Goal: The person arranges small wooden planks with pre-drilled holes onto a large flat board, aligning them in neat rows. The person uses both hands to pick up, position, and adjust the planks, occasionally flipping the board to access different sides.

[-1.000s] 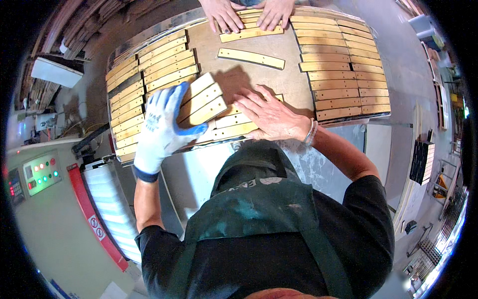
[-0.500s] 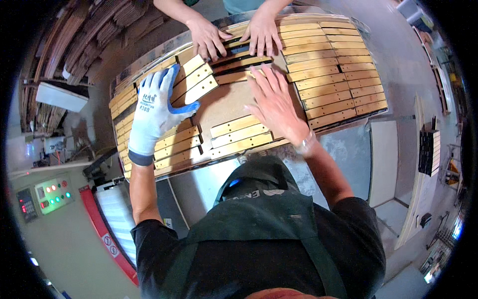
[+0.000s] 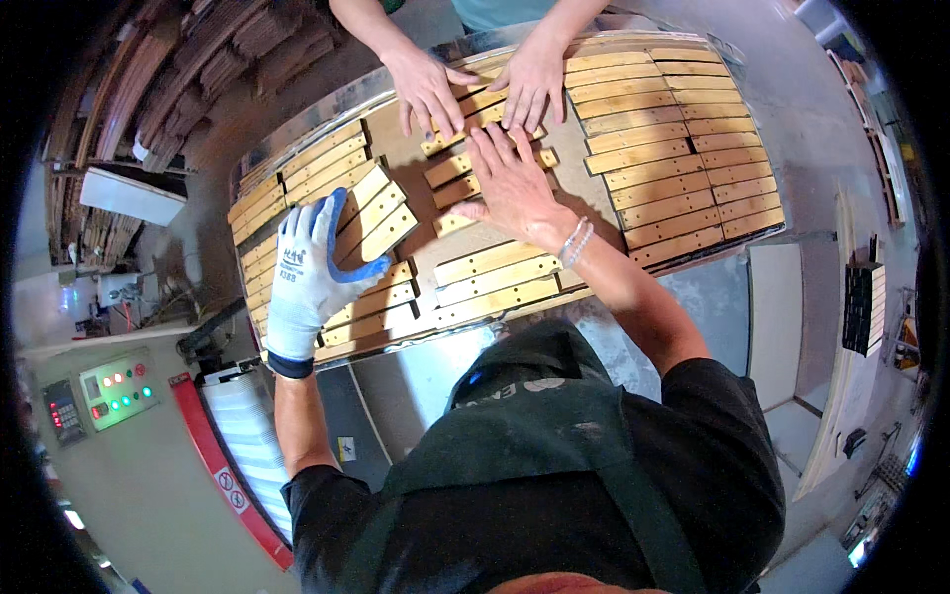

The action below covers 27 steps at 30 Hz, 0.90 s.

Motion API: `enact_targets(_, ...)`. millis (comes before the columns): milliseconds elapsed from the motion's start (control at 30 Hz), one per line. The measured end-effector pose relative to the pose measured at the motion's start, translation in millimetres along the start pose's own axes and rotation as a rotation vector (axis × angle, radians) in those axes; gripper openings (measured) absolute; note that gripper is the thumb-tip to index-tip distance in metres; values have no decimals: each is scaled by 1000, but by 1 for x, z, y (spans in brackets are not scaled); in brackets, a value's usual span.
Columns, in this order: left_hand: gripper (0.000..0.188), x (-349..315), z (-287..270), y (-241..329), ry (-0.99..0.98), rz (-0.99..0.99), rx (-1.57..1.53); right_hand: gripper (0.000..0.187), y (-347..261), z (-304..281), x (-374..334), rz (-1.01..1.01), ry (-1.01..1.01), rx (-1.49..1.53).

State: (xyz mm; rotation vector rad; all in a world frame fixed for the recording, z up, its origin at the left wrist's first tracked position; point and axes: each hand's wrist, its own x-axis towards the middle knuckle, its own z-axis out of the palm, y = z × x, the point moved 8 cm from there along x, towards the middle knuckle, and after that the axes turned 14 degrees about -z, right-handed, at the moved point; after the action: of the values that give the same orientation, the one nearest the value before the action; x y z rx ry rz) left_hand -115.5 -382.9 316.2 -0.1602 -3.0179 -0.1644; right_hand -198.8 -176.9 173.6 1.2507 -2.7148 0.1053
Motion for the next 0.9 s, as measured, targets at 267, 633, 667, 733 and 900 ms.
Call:
enact_targets(267, 101, 19, 11, 3, -85, -18, -3, 77, -3, -15, -5, 35, 60, 99)
enact_targets(633, 95, 55, 3, 3, -18, 9, -82, 86, 86, 6, 53, 128, 159, 183)
enact_targets(667, 96, 63, 7, 3, -32, -2, -86, 86, 79, 10, 46, 48, 151, 146)
enact_targets(733, 95, 78, 12, 8, 4, 18, -75, 87, 57, 25, 27, -113, 127, 81)
enact_targets(900, 95, 144, 41, 46, 27, 103, -53, 78, 40, -8, 13, -126, 98, 125)
